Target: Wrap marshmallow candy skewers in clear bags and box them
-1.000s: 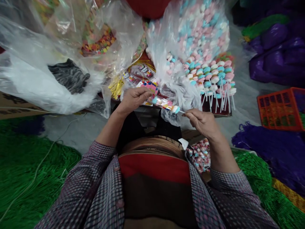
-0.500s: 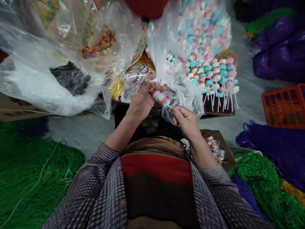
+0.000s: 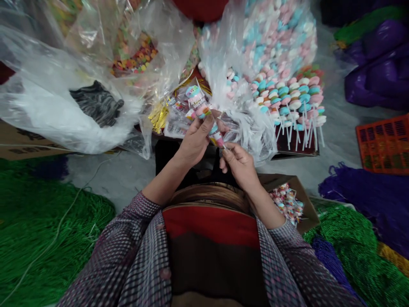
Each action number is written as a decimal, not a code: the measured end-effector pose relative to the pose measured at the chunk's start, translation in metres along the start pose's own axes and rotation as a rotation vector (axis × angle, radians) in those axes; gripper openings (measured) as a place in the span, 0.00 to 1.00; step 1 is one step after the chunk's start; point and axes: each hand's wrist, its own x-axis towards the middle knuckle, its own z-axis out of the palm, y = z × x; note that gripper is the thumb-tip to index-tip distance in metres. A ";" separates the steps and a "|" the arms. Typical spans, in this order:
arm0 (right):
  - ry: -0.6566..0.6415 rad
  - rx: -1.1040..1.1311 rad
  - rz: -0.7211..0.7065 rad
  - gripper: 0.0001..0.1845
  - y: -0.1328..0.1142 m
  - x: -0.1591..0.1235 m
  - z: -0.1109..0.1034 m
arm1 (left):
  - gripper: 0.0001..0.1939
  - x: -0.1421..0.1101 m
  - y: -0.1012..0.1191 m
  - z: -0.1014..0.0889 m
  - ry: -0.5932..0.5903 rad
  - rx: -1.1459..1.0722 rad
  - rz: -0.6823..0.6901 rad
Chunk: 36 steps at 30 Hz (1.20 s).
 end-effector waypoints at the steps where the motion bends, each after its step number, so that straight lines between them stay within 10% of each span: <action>1: 0.004 0.008 -0.001 0.27 0.000 0.000 0.001 | 0.24 -0.001 0.000 0.000 0.004 0.006 -0.017; 7: 0.026 0.093 -0.002 0.26 0.000 0.001 0.015 | 0.27 -0.011 -0.003 0.005 -0.070 0.172 -0.120; 16: 0.139 -0.367 -0.246 0.26 0.005 0.009 0.000 | 0.32 -0.007 -0.003 -0.017 -0.078 0.748 0.246; 24: 0.071 -0.382 -0.300 0.27 0.012 0.013 -0.001 | 0.31 -0.013 -0.006 -0.015 -0.193 0.472 0.009; 30: 0.091 -0.314 -0.298 0.27 0.019 0.012 0.005 | 0.34 -0.005 -0.008 -0.023 0.042 0.096 -0.091; 36: 0.087 -0.350 -0.305 0.24 0.021 0.009 0.010 | 0.27 0.003 -0.003 -0.006 -0.081 -0.151 -0.190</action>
